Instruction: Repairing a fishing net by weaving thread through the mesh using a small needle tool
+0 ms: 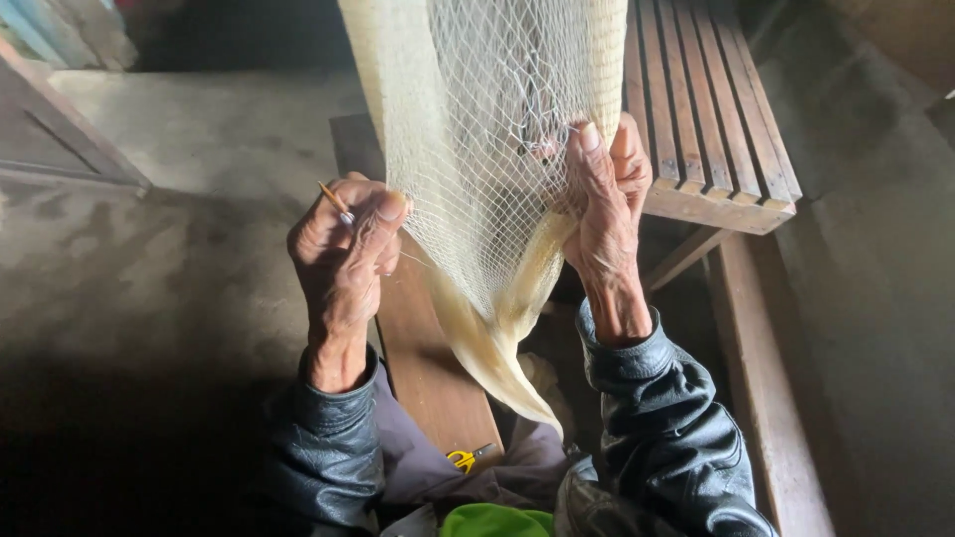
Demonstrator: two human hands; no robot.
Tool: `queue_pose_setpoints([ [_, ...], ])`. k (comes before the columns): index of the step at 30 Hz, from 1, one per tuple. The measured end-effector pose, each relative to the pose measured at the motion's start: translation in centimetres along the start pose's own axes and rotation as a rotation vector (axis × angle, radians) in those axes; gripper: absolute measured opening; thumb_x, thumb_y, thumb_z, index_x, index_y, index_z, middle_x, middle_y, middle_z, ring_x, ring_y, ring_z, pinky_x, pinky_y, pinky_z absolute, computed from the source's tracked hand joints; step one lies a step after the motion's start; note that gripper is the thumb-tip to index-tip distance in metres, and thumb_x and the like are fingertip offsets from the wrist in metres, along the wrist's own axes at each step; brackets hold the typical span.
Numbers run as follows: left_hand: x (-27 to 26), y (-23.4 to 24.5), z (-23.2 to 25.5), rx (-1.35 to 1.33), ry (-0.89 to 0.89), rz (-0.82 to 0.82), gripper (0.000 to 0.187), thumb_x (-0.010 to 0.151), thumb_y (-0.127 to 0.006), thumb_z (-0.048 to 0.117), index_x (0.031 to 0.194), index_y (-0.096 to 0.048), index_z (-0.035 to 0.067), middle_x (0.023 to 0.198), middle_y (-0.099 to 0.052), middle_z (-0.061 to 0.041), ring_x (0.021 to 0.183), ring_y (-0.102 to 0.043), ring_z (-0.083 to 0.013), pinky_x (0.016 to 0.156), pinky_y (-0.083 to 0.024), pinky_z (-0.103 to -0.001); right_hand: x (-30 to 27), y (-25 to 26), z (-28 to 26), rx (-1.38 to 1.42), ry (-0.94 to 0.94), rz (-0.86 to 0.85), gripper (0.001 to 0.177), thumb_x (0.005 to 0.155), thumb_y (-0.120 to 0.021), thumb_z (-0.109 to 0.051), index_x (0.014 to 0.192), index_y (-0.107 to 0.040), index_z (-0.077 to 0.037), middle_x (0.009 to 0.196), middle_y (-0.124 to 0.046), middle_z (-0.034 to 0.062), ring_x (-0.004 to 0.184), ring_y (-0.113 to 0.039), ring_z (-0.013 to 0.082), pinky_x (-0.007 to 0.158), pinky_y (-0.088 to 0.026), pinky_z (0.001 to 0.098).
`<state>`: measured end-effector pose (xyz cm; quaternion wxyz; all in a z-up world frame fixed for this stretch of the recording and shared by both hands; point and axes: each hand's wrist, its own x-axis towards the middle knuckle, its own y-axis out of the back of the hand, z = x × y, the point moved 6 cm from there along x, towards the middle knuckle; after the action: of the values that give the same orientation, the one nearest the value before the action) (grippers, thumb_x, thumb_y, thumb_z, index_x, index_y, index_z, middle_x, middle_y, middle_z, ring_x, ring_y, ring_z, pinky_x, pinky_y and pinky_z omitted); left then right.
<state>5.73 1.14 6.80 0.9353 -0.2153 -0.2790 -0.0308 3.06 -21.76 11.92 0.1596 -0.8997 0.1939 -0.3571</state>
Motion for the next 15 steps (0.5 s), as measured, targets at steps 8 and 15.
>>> queue_pose_setpoints([
  [8, 0.1, 0.1, -0.5, -0.028, -0.019, -0.027, 0.009, 0.097, -0.077, 0.008, 0.094, -0.071, 0.003, 0.077, -0.06, -0.003, 0.044, -0.046, -0.0005, 0.039, -0.039, -0.018, 0.2, 4.1, 2.6, -0.08, 0.037, 0.021, 0.019, 0.096, -0.077, -0.03, 0.11, -0.072, -0.019, 0.091, -0.069, -0.0011, 0.09, -0.061, 0.0104, 0.092, -0.047, 0.0341],
  [15, -0.2, -0.5, 0.2, 0.008, -0.056, -0.053, 0.009, 0.097, -0.077, 0.007, 0.094, -0.071, 0.001, 0.076, -0.06, -0.004, 0.045, -0.049, -0.0016, 0.04, -0.042, -0.019, 0.1, 5.2, 2.0, -0.127, 0.072, -0.064, 0.016, 0.101, -0.071, -0.028, 0.11, -0.07, -0.015, 0.089, -0.063, -0.0009, 0.091, -0.056, 0.0089, 0.099, -0.045, 0.0341],
])
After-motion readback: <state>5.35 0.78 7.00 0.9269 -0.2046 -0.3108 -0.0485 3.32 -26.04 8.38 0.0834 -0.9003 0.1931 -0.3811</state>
